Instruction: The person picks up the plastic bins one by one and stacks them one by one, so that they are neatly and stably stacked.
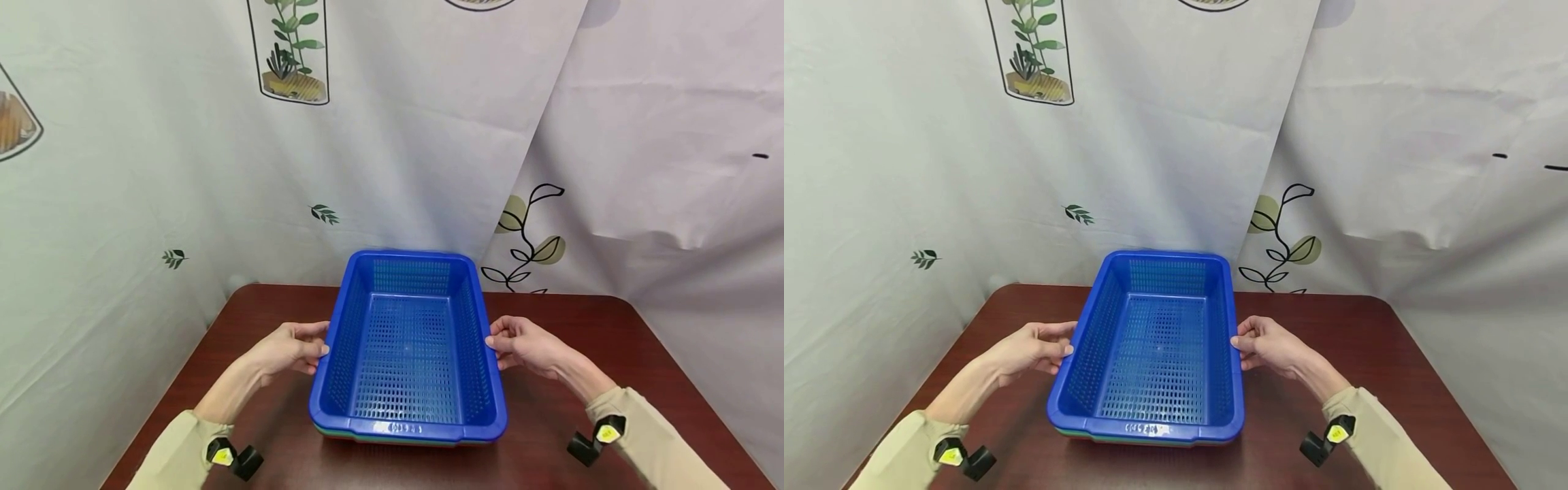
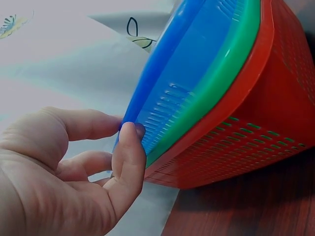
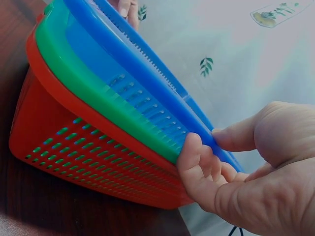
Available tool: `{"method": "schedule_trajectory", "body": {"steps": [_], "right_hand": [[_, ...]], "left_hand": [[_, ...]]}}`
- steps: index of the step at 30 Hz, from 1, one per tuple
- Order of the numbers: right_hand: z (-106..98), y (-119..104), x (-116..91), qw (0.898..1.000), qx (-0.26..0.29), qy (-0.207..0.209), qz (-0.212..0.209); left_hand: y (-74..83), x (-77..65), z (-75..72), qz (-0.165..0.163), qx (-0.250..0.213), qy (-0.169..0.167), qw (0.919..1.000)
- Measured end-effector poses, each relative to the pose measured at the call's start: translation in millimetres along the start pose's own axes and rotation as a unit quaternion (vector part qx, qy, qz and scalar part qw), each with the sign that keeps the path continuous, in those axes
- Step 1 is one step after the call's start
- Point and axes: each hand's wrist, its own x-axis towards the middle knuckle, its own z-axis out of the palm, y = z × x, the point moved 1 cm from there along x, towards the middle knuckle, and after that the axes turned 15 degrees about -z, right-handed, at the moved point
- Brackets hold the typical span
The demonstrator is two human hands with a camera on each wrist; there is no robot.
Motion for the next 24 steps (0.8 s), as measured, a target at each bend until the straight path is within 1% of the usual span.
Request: {"method": "schedule_trajectory", "body": {"steps": [7, 15, 24], "right_hand": [[-0.2, 0.9, 0.6, 1.000, -0.004, 0.001, 0.001], [1.0, 3.1, 1.2, 1.000, -0.002, -0.001, 0.002], [2.0, 3.4, 1.4, 1.000, -0.008, 0.001, 0.002]], "left_hand": [[-0.7, 1.4, -0.4, 0.003, 0.003, -0.002, 1.0000], [-3.9, 3.7, -1.8, 0.001, 0.009, 0.005, 1.0000], [-4.0, 3.2, -2.2, 0.000, 0.009, 0.008, 0.9999]]}}
